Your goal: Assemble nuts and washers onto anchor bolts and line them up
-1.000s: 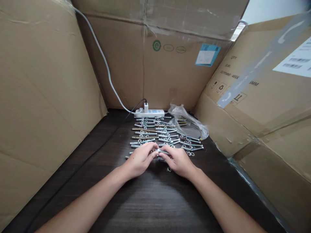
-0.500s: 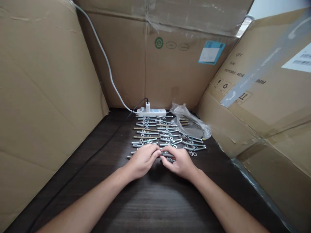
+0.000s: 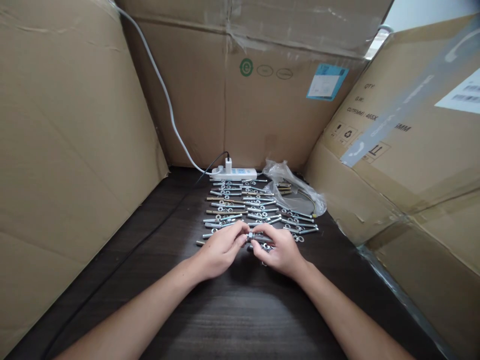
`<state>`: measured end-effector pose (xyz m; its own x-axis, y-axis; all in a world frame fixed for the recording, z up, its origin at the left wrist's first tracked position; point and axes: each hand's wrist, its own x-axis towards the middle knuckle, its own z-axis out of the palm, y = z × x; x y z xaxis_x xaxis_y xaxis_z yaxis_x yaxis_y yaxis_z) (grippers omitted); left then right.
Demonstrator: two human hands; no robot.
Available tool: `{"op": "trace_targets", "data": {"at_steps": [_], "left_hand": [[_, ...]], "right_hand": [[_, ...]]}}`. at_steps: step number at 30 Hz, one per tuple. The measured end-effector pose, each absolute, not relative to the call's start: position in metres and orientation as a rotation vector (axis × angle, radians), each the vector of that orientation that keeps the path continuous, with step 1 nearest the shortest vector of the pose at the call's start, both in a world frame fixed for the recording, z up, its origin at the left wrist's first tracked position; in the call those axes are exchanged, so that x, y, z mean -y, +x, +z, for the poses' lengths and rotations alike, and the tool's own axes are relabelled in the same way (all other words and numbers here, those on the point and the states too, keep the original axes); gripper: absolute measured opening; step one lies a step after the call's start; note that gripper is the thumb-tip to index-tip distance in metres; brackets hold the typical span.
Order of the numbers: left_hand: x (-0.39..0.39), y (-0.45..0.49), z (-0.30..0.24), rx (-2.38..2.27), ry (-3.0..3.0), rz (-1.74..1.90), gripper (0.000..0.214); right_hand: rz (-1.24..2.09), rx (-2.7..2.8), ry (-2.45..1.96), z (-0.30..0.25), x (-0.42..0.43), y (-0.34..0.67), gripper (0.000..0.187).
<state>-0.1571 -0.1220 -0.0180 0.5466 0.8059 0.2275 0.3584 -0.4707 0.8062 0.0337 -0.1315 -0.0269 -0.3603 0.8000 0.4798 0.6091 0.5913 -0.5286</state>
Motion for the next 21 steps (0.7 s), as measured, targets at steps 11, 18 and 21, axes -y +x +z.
{"op": "trace_targets", "data": {"at_steps": [11,18,21], "left_hand": [[0.1216,-0.1545,-0.0207,-0.907,1.984,0.870,0.017],[0.1178,-0.1548,-0.0270,-0.846,2.076,0.907,0.017],[0.1174,-0.1553,-0.0264,-0.898,2.109,0.842,0.015]], "right_hand": [[0.375,2.066,-1.137,-0.0268,0.1316,0.0343,0.016],[0.429,2.063,-1.155,-0.0265,0.1341,0.0339,0.016],[0.442,2.069,-1.135,-0.0243,0.1350,0.0335,0.014]]}}
